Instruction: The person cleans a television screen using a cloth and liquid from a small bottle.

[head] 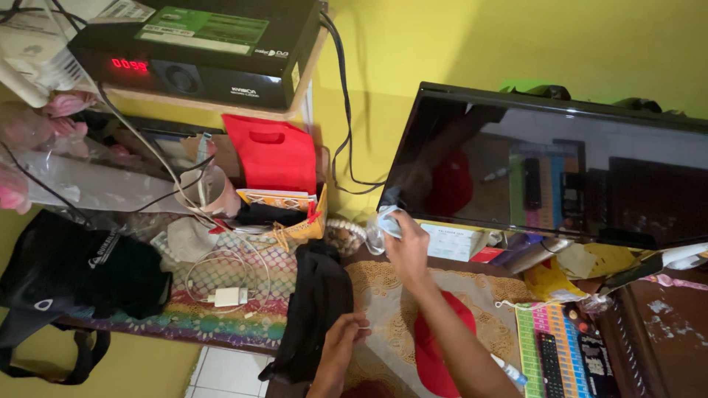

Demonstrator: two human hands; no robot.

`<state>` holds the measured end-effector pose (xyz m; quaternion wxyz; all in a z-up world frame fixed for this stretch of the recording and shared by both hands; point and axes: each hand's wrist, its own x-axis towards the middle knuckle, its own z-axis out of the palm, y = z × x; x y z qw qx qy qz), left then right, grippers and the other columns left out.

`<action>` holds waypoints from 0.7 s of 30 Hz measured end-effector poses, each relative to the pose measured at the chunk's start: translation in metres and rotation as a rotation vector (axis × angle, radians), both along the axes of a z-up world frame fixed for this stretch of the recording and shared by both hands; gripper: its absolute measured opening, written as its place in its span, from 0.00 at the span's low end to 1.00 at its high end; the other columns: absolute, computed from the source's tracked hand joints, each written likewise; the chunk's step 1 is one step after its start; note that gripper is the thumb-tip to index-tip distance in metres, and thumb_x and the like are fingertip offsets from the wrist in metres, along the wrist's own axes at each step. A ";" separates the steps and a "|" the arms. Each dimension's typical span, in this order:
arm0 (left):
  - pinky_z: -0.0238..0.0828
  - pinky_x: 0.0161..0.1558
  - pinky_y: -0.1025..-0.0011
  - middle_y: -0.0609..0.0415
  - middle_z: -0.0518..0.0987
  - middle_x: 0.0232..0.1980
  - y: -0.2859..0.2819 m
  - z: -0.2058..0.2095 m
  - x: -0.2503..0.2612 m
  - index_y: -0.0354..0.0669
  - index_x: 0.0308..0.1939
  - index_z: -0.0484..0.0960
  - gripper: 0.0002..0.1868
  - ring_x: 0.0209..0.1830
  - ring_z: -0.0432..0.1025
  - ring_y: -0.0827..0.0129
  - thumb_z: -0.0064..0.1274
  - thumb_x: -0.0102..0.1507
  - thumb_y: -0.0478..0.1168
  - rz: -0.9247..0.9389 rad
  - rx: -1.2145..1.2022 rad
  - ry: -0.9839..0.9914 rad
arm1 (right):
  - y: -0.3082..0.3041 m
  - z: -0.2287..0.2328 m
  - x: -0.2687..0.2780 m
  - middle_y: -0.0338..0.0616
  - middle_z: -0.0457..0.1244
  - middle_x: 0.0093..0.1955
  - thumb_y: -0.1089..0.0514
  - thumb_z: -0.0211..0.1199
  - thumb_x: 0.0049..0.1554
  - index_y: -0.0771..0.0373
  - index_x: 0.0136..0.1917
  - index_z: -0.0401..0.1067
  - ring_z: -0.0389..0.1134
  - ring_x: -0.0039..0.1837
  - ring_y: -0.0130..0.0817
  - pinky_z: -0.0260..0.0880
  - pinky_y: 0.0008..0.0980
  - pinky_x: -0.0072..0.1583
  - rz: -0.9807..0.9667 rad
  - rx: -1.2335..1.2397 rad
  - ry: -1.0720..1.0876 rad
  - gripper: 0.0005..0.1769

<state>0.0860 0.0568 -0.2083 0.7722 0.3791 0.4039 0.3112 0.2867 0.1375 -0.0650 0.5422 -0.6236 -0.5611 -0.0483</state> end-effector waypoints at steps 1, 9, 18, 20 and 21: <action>0.73 0.57 0.66 0.49 0.82 0.49 0.000 0.003 0.000 0.38 0.53 0.80 0.15 0.52 0.78 0.62 0.41 0.70 0.41 -0.007 0.009 -0.001 | -0.001 -0.005 0.000 0.54 0.71 0.45 0.70 0.66 0.53 0.68 0.54 0.74 0.75 0.45 0.45 0.73 0.37 0.47 -0.019 -0.032 0.039 0.14; 0.72 0.58 0.67 0.50 0.81 0.50 0.003 0.002 0.002 0.40 0.53 0.81 0.16 0.53 0.77 0.64 0.41 0.70 0.41 -0.036 -0.052 0.056 | -0.001 -0.057 0.002 0.54 0.72 0.48 0.68 0.67 0.53 0.66 0.54 0.76 0.76 0.47 0.41 0.76 0.34 0.49 -0.119 -0.097 0.081 0.13; 0.74 0.54 0.67 0.49 0.83 0.47 0.002 -0.021 0.008 0.36 0.52 0.81 0.16 0.48 0.79 0.63 0.42 0.69 0.40 0.001 0.029 -0.050 | -0.001 -0.032 0.000 0.55 0.71 0.44 0.67 0.69 0.53 0.67 0.52 0.73 0.75 0.45 0.41 0.73 0.35 0.48 -0.125 0.001 0.188 0.13; 0.73 0.54 0.67 0.48 0.83 0.47 0.001 -0.017 0.005 0.35 0.52 0.81 0.16 0.48 0.79 0.63 0.41 0.70 0.40 -0.004 0.069 -0.055 | -0.004 -0.032 0.007 0.54 0.70 0.42 0.67 0.69 0.52 0.67 0.51 0.73 0.74 0.43 0.41 0.72 0.35 0.47 -0.136 -0.013 0.204 0.12; 0.74 0.55 0.67 0.48 0.82 0.47 0.002 -0.016 0.004 0.34 0.52 0.81 0.16 0.48 0.79 0.62 0.41 0.70 0.40 0.004 0.071 -0.082 | -0.004 -0.034 0.011 0.54 0.70 0.42 0.66 0.69 0.52 0.67 0.50 0.72 0.74 0.43 0.41 0.72 0.35 0.47 -0.150 0.023 0.170 0.12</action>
